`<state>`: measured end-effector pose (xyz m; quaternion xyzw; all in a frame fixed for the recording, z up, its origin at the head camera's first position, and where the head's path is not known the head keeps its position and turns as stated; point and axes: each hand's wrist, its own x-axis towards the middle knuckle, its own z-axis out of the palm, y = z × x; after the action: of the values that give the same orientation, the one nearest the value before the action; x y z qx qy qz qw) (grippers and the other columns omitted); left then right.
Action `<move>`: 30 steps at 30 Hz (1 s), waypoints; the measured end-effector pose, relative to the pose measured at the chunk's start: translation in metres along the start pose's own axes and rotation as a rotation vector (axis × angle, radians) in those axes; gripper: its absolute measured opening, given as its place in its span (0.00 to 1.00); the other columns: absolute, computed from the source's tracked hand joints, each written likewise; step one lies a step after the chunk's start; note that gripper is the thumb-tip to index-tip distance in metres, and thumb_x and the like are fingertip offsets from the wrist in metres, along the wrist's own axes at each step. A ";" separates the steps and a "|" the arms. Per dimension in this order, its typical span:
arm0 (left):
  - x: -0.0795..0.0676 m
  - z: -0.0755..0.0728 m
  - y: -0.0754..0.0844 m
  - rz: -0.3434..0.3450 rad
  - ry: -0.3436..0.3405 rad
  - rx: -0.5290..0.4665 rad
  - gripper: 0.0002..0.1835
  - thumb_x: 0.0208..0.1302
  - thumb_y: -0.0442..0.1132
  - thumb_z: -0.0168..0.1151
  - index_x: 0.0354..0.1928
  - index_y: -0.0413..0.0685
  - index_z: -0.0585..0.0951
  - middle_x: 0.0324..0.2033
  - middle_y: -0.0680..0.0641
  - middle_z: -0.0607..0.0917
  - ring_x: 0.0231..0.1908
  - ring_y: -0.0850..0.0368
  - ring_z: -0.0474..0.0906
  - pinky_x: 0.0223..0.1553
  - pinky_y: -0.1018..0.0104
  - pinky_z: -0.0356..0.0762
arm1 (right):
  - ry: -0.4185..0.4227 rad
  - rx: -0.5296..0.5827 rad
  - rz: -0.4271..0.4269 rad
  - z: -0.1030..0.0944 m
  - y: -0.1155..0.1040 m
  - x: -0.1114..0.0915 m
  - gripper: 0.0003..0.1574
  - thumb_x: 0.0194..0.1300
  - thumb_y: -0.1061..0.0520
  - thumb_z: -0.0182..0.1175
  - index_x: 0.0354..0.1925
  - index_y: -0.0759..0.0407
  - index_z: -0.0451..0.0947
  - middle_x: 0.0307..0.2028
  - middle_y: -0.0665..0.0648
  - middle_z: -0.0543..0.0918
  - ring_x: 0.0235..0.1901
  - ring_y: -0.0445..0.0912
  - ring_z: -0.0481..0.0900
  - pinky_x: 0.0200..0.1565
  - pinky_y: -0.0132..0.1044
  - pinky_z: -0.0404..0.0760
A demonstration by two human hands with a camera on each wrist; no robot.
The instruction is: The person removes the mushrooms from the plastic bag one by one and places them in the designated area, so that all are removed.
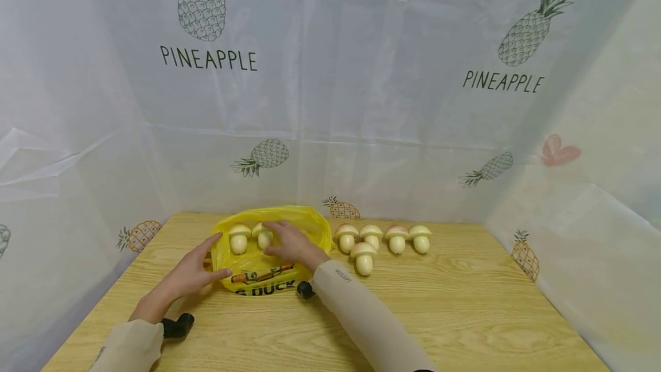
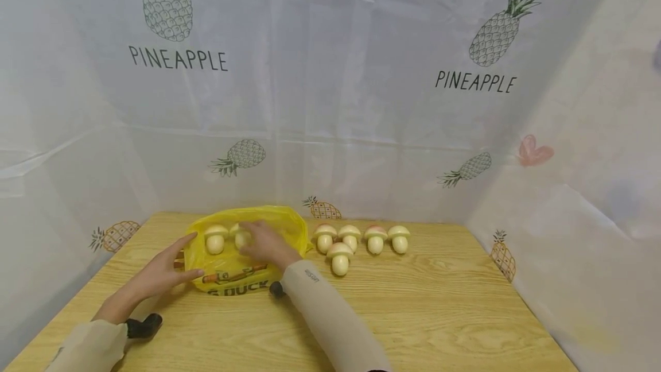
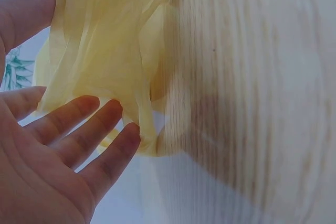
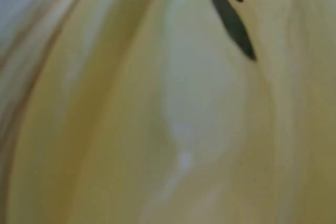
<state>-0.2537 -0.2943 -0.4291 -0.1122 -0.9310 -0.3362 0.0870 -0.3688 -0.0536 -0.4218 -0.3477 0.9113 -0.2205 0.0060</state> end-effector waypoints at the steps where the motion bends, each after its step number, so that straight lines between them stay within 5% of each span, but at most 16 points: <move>1: 0.000 0.000 0.000 -0.001 0.000 -0.002 0.51 0.57 0.53 0.69 0.73 0.36 0.52 0.67 0.27 0.58 0.62 0.26 0.60 0.55 0.31 0.63 | -0.003 0.002 0.004 0.001 -0.001 0.000 0.45 0.63 0.42 0.63 0.73 0.36 0.55 0.69 0.55 0.61 0.62 0.50 0.68 0.58 0.45 0.73; 10: 0.000 -0.001 0.000 0.002 0.001 0.001 0.51 0.58 0.55 0.68 0.73 0.38 0.52 0.67 0.28 0.58 0.61 0.27 0.61 0.54 0.32 0.64 | 0.010 -0.018 -0.025 0.002 -0.002 0.003 0.40 0.63 0.45 0.64 0.69 0.39 0.60 0.68 0.53 0.62 0.61 0.47 0.69 0.57 0.41 0.73; 19: -0.001 -0.001 -0.001 0.001 -0.003 -0.011 0.51 0.57 0.54 0.68 0.74 0.39 0.52 0.68 0.28 0.57 0.63 0.26 0.57 0.55 0.30 0.61 | 0.038 -0.027 -0.044 0.001 -0.004 0.001 0.32 0.64 0.47 0.64 0.63 0.42 0.66 0.59 0.51 0.69 0.43 0.41 0.75 0.45 0.34 0.77; 30: -0.001 0.001 -0.002 -0.010 -0.003 -0.008 0.51 0.58 0.54 0.68 0.74 0.40 0.52 0.68 0.28 0.57 0.64 0.26 0.56 0.55 0.30 0.61 | 0.057 -0.013 -0.011 0.006 -0.007 0.003 0.28 0.65 0.46 0.62 0.60 0.40 0.66 0.58 0.51 0.68 0.36 0.40 0.74 0.38 0.32 0.76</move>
<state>-0.2532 -0.2956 -0.4310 -0.1084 -0.9304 -0.3402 0.0836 -0.3655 -0.0626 -0.4237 -0.3464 0.9106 -0.2243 -0.0233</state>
